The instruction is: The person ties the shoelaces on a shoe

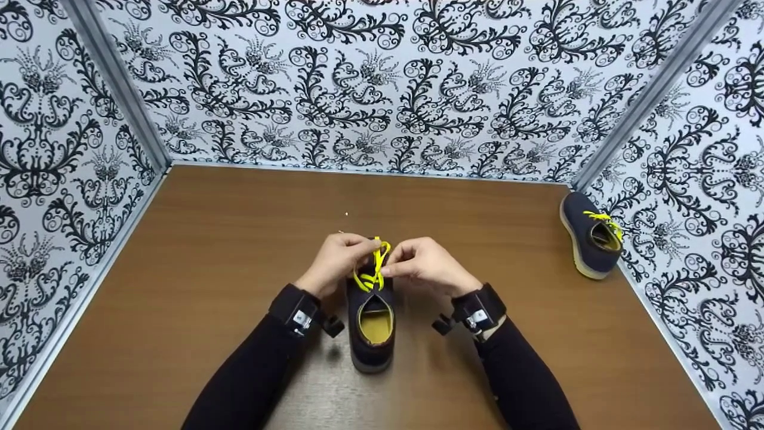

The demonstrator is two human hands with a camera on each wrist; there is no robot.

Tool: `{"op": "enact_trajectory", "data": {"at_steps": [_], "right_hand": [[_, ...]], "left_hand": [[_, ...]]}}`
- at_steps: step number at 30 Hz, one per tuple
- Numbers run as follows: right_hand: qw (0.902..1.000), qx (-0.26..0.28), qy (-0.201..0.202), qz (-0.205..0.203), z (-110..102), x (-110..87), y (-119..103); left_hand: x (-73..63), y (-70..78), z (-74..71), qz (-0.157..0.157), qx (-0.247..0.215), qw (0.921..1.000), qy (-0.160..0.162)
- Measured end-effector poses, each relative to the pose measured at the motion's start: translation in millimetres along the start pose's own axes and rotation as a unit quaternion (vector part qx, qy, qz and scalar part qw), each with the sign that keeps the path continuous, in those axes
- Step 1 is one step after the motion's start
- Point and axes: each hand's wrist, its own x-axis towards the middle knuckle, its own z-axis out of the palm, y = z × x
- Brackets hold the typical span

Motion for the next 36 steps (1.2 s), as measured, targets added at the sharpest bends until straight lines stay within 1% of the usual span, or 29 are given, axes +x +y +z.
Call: {"op": "enact_trajectory", "data": {"at_steps": [2, 4, 11, 15, 19, 25, 36], "right_hand": [[1.0, 0.005, 0.002, 0.005, -3, -0.7, -1], [0.9997, 0.02, 0.006, 0.008, -6, -0.9, -1], [0.9945, 0.083, 0.064, 0.005, -7, 1.9, 1], [0.9914, 0.097, 0.088, 0.0, -5, 3.7, 2], [0.99, 0.094, 0.105, -0.004, -3, 4.3, 1], [0.9895, 0.055, 0.132, -0.017, 4, 3.7, -1], [0.9908, 0.023, 0.133, -0.014, 11, 3.3, -1]], "left_hand": [[-0.5, 0.4, -0.2, 0.001, -0.003, 1.0, 0.0], [-1.1, 1.2, -0.4, 0.001, -0.006, 1.0, -0.002], [-0.7, 1.7, -0.8, -0.001, -0.005, 1.0, -0.004], [-0.5, 1.8, -1.2, 0.0, -0.004, 1.0, -0.007], [-0.2, 1.6, -0.8, -0.002, -0.002, 1.0, -0.006], [-0.2, 1.4, -0.5, -0.011, -0.005, 0.9999, -0.013], [-0.7, 0.8, -1.5, -0.005, 0.001, 0.9999, -0.016]]}}
